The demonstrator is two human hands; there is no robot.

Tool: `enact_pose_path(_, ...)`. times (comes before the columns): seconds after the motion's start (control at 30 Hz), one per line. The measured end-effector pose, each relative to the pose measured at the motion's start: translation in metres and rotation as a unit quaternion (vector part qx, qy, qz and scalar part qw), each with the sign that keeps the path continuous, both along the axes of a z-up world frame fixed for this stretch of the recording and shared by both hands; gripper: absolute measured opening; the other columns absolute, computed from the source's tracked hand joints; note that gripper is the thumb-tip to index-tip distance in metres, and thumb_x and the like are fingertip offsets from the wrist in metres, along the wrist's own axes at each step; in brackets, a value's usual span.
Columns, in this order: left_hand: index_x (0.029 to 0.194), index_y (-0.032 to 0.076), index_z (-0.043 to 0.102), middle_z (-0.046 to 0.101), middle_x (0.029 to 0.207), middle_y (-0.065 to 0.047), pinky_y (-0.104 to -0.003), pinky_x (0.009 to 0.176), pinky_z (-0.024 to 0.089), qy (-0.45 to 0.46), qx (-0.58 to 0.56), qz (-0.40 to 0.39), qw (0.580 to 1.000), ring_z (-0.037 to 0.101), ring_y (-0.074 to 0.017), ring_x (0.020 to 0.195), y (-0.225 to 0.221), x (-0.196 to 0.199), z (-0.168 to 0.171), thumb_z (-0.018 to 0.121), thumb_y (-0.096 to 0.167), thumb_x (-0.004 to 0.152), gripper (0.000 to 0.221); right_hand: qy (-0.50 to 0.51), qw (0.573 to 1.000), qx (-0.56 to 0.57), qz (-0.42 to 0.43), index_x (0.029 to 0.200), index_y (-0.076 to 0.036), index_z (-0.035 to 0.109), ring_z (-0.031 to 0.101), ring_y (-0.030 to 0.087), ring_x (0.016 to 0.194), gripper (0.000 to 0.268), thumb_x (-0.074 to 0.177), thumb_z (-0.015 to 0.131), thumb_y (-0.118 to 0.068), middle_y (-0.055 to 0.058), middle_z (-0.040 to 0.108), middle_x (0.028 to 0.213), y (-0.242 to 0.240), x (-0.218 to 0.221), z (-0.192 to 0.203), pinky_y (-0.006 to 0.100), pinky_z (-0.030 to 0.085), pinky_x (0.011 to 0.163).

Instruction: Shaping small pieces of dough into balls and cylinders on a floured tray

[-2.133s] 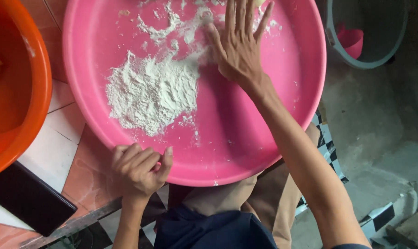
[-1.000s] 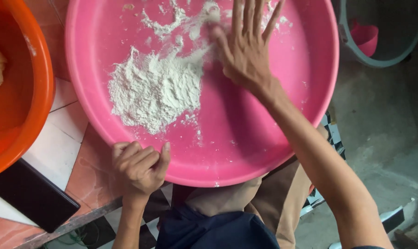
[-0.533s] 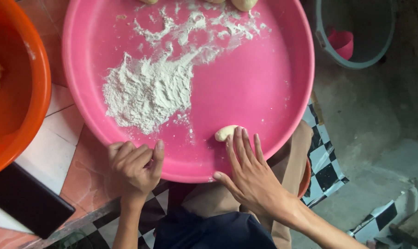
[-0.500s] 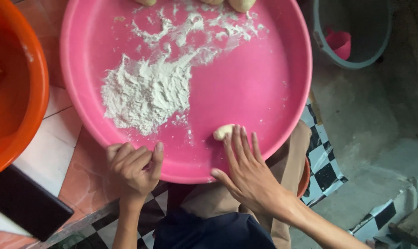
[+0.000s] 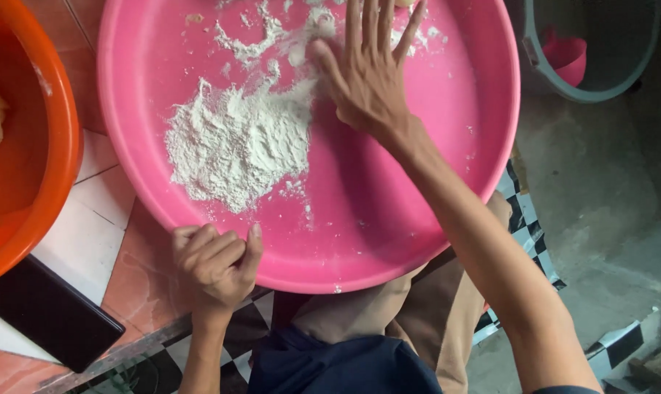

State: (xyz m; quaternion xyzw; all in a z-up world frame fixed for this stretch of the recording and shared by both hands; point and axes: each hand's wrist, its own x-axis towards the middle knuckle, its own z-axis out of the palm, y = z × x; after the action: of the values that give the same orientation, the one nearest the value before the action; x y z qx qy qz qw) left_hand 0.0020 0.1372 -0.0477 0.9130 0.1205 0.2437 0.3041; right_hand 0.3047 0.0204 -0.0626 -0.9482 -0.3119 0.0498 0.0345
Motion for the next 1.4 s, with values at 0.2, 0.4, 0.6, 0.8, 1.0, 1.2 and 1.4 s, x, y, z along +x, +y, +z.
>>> enact_pose_path(0.2, 0.048, 0.014, 0.048, 0.038, 0.042, 0.001, -0.031, 0.076, 0.029, -0.032, 0.008, 0.007, 0.999, 0.027, -0.0149, 0.050, -0.002, -0.001, -0.006, 0.064, 0.003, 0.097, 0.053, -0.069, 0.982, -0.167, 0.056, 0.164, 0.007, 0.005, -0.002, 0.055, 0.154, 0.107, 0.104, 0.016, -0.081, 0.037, -0.005, 0.162, -0.037, -0.090, 0.010, 0.073, -0.005, 0.121)
enact_pose_path(0.4, 0.049, 0.010, 0.056, 0.046, 0.045, 0.000, -0.032, 0.079, 0.032, -0.020, 0.014, 0.007, 1.000, 0.032, -0.0157, 0.053, -0.004, -0.001, 0.006, 0.062, 0.006, 0.099, 0.051, 0.068, 0.985, -0.034, 0.157, 0.155, 0.016, 0.014, 0.000, 0.051, 0.152, 0.092, 0.106, 0.016, -0.061, 0.043, 0.005, 0.160, -0.120, -0.206, 0.068, 0.062, -0.002, 0.122)
enact_pose_path(0.6, 0.045, 0.021, 0.046, 0.041, 0.039, 0.005, -0.033, 0.079, 0.029, -0.016, 0.018, -0.012, 1.000, 0.033, -0.0129, 0.052, -0.001, -0.004, -0.011, 0.059, 0.021, 0.100, 0.056, 0.066, 0.986, -0.013, 0.151, 0.152, 0.023, 0.006, -0.003, 0.063, 0.147, 0.096, 0.106, 0.019, -0.060, 0.052, -0.005, 0.154, -0.108, -0.194, 0.038, 0.072, 0.006, 0.119)
enact_pose_path(0.8, 0.047, 0.015, 0.058, 0.050, 0.044, 0.005, -0.033, 0.079, 0.030, 0.018, 0.018, -0.016, 1.000, 0.037, -0.0142, 0.053, 0.000, -0.002, 0.005, 0.066, 0.015, 0.096, 0.050, -0.009, 0.984, -0.165, 0.064, 0.167, -0.005, -0.003, -0.012, 0.043, 0.157, 0.102, 0.095, 0.006, -0.076, 0.026, -0.013, 0.167, -0.039, -0.093, -0.002, 0.074, -0.019, 0.113)
enact_pose_path(1.0, 0.045, 0.021, 0.046, 0.039, 0.040, 0.006, -0.032, 0.075, 0.030, -0.004, 0.022, -0.007, 1.000, 0.029, -0.0121, 0.049, -0.002, -0.003, -0.015, 0.065, 0.016, 0.097, 0.056, -0.021, 1.000, -0.020, -0.003, 0.169, -0.006, -0.009, -0.023, 0.028, 0.158, 0.090, 0.105, 0.002, -0.069, 0.012, -0.019, 0.172, -0.001, -0.004, -0.016, 0.060, -0.032, 0.116)
enact_pose_path(1.2, 0.050, 0.011, 0.051, 0.042, 0.046, -0.001, -0.032, 0.074, 0.034, -0.017, 0.026, 0.049, 0.998, 0.033, -0.0164, 0.052, -0.006, 0.002, 0.011, 0.066, -0.001, 0.096, 0.049, -0.011, 0.995, 0.102, 0.017, 0.164, 0.006, -0.001, -0.019, 0.055, 0.152, 0.089, 0.110, 0.023, -0.060, 0.038, -0.017, 0.163, -0.029, -0.068, -0.019, 0.069, -0.015, 0.123)
enact_pose_path(1.4, 0.050, 0.014, 0.039, 0.035, 0.050, 0.000, -0.033, 0.077, 0.042, -0.110, 0.021, 0.043, 0.993, 0.048, -0.0224, 0.052, 0.004, -0.005, -0.019, 0.073, 0.004, 0.095, 0.057, 0.006, 0.990, 0.034, 0.139, 0.159, 0.014, 0.012, 0.006, 0.061, 0.150, 0.101, 0.102, 0.037, -0.066, 0.047, 0.005, 0.160, -0.100, -0.189, 0.022, 0.063, 0.014, 0.124)
